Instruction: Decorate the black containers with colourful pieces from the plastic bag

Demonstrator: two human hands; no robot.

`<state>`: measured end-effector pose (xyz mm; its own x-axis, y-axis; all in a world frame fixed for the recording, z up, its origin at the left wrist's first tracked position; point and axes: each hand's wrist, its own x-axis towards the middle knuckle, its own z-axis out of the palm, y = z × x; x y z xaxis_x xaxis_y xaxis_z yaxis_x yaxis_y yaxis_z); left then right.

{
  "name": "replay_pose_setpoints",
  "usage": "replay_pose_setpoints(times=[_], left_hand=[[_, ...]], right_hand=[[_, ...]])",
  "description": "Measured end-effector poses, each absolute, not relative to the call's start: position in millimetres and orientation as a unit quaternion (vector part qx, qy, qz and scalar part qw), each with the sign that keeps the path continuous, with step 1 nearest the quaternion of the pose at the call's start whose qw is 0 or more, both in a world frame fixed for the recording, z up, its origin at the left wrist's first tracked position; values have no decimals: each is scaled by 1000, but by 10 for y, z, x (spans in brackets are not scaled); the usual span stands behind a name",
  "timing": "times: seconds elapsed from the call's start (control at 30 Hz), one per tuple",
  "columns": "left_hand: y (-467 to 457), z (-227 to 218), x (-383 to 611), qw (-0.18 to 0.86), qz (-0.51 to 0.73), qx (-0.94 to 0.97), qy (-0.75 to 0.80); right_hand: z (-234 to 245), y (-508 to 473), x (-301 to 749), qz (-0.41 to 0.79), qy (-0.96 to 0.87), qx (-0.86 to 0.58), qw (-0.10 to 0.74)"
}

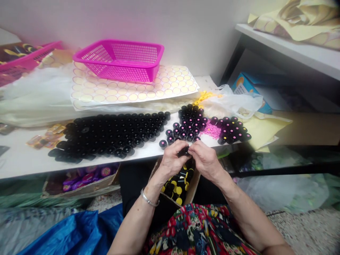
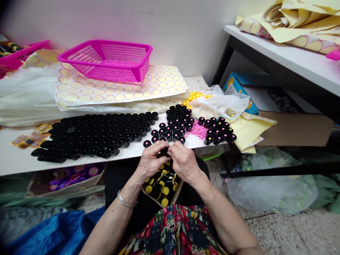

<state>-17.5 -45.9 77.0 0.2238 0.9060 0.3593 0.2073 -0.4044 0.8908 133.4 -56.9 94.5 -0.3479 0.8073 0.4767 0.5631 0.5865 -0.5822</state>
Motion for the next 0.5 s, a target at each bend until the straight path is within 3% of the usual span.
replay_pose_setpoints(times=[0.23, 0.5], left_hand=[[-486, 736, -200, 362, 466, 707, 390], [-539, 653, -184, 486, 507, 596, 389]], right_hand=[[954, -587, 1307, 33, -860, -399, 316], [882, -566, 1306, 265, -737, -395, 481]])
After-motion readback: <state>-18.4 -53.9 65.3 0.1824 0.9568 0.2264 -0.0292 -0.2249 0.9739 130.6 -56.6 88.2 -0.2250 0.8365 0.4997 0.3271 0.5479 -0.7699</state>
